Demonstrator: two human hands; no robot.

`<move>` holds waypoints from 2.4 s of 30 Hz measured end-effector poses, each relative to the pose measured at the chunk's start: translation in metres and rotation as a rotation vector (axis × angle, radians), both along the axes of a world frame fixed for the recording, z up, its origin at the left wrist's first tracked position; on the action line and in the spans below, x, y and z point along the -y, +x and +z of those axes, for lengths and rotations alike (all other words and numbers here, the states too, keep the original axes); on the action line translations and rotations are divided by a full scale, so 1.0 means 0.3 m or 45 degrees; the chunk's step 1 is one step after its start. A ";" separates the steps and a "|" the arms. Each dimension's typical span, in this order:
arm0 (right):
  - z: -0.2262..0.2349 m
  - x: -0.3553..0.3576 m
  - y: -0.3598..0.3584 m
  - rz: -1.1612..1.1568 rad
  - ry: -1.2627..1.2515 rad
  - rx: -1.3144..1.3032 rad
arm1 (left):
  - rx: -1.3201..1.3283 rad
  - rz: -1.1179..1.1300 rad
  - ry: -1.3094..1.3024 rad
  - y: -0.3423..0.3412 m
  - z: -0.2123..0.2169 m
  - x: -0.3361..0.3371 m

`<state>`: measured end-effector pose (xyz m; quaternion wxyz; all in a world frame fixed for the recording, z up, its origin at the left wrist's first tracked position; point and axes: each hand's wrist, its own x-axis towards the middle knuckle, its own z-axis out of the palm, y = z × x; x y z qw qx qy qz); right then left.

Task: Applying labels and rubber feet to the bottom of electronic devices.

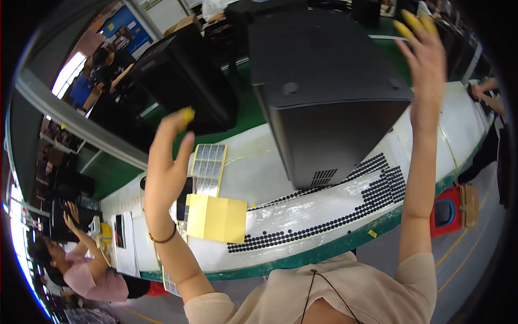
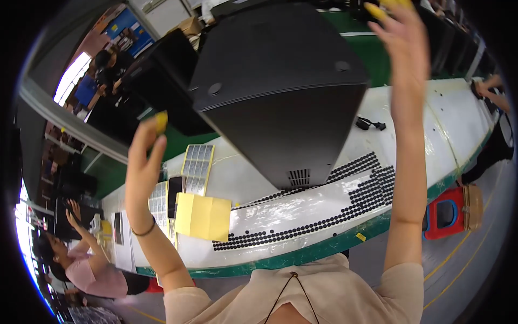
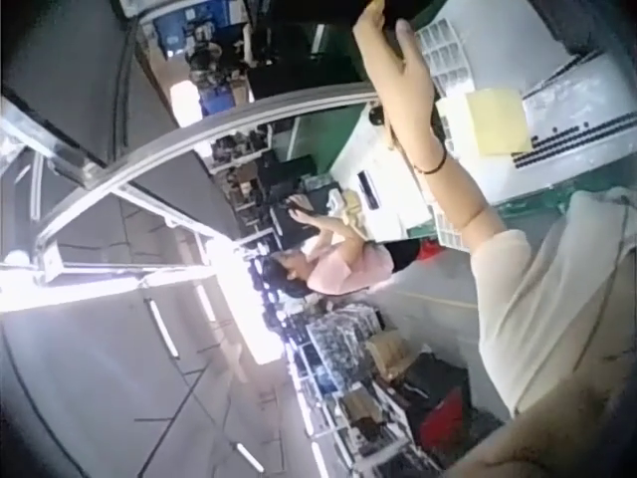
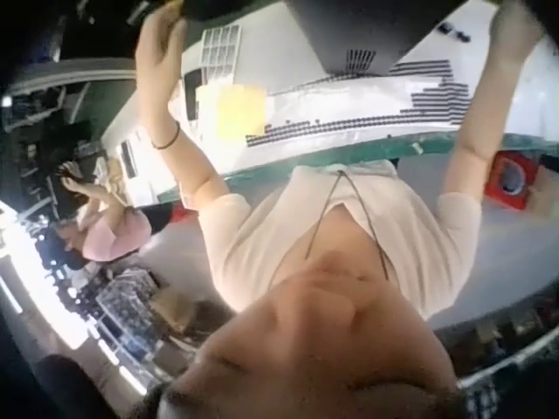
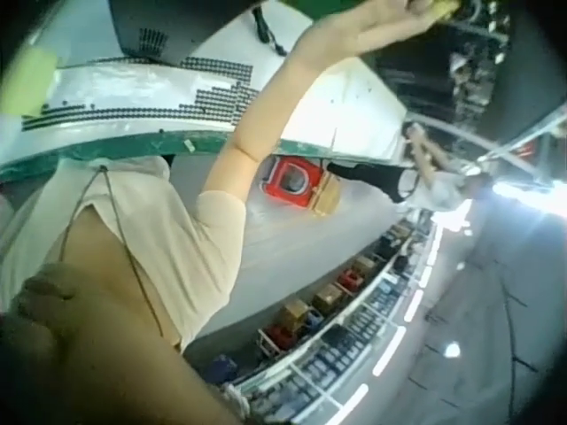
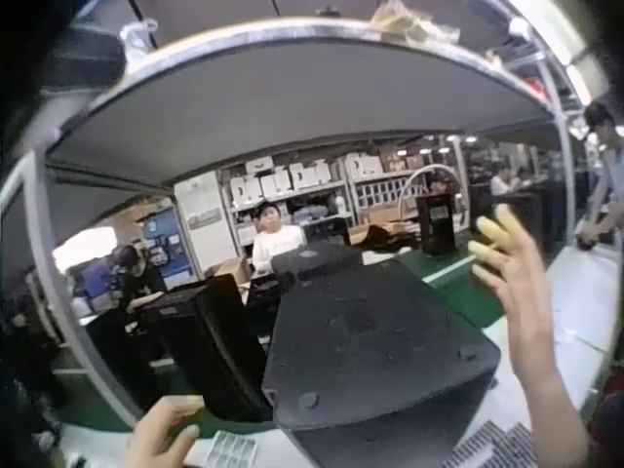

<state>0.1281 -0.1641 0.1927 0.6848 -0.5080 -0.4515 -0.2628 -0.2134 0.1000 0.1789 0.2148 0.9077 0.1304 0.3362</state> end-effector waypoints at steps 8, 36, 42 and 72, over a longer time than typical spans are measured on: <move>-0.284 0.211 -0.401 0.485 0.354 0.192 | -0.556 0.972 -0.166 -0.497 -0.533 -0.035; -0.248 -0.274 -0.716 0.893 -0.550 0.404 | 0.764 -0.009 -0.743 -0.179 -0.262 0.426; -0.187 -0.188 -0.692 0.588 -0.544 0.463 | 0.320 -0.035 -0.834 -0.174 -0.244 0.449; 0.146 0.060 -0.282 0.453 0.041 0.352 | 0.381 -0.063 0.655 0.189 0.067 0.403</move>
